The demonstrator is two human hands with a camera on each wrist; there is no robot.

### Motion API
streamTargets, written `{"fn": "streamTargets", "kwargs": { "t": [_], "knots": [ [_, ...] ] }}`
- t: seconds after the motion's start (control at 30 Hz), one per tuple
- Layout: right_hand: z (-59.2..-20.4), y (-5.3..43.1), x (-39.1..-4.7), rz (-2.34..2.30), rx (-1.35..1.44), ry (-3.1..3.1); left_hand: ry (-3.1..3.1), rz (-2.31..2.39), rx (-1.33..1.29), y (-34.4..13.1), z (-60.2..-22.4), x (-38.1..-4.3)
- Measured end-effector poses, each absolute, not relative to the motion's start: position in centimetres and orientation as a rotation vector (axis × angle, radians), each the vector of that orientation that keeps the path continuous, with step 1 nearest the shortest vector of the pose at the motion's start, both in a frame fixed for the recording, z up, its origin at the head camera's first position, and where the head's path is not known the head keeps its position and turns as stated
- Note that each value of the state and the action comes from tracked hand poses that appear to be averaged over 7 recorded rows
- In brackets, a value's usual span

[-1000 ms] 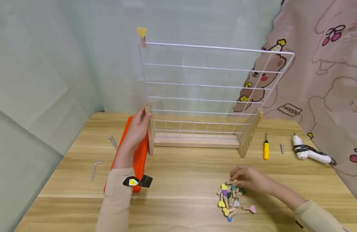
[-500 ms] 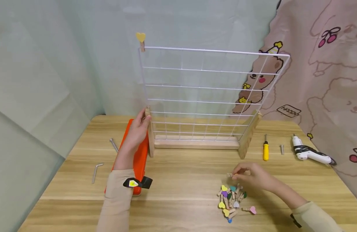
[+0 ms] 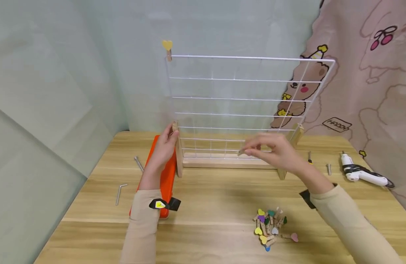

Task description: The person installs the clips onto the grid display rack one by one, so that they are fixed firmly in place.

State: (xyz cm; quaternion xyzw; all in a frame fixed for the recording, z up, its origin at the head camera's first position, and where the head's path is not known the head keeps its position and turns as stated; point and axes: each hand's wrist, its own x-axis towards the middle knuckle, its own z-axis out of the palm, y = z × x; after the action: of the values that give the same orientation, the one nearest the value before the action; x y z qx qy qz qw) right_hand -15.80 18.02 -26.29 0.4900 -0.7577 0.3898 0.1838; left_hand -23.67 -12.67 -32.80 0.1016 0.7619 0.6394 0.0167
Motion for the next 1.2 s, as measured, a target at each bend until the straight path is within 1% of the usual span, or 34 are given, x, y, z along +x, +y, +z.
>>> {"fn": "streamTargets", "kwargs": {
  "t": [0.1,0.2,0.37,0.53,0.7,0.9,1.07,1.2],
  "knots": [
    [-22.7,16.1,-17.4,1.02,1.423,-2.111,2.374,1.992,0.303,-12.7,-32.8,-23.7],
    [-19.0,13.8,-18.5,1.009,1.384,-2.13,2.377,1.992,0.315,-12.6,-32.7,-23.7],
    [-13.6,10.4,-19.2,1.082,1.113,-2.25,2.403,1.987,0.351,-12.8,-32.6,-24.0],
    [-10.1,7.7,-19.9,1.225,0.888,-2.311,2.438,1.936,0.319,-13.2,-32.8,-23.6],
    [-8.2,6.5,-22.2,1.489,0.8,-2.368,2.458,1.924,0.331,-13.1,-32.8,-23.3],
    [-7.6,6.4,-24.9,1.683,0.663,-2.38,2.459,1.938,0.348,-12.5,-32.7,-23.3],
    [-7.7,6.8,-25.4,1.802,0.564,-2.244,2.443,1.933,0.355,-11.7,-32.5,-23.4],
    [-7.9,7.1,-25.3,1.759,0.538,-2.176,2.432,1.947,0.374,-11.1,-32.0,-23.5]
  ]
}}
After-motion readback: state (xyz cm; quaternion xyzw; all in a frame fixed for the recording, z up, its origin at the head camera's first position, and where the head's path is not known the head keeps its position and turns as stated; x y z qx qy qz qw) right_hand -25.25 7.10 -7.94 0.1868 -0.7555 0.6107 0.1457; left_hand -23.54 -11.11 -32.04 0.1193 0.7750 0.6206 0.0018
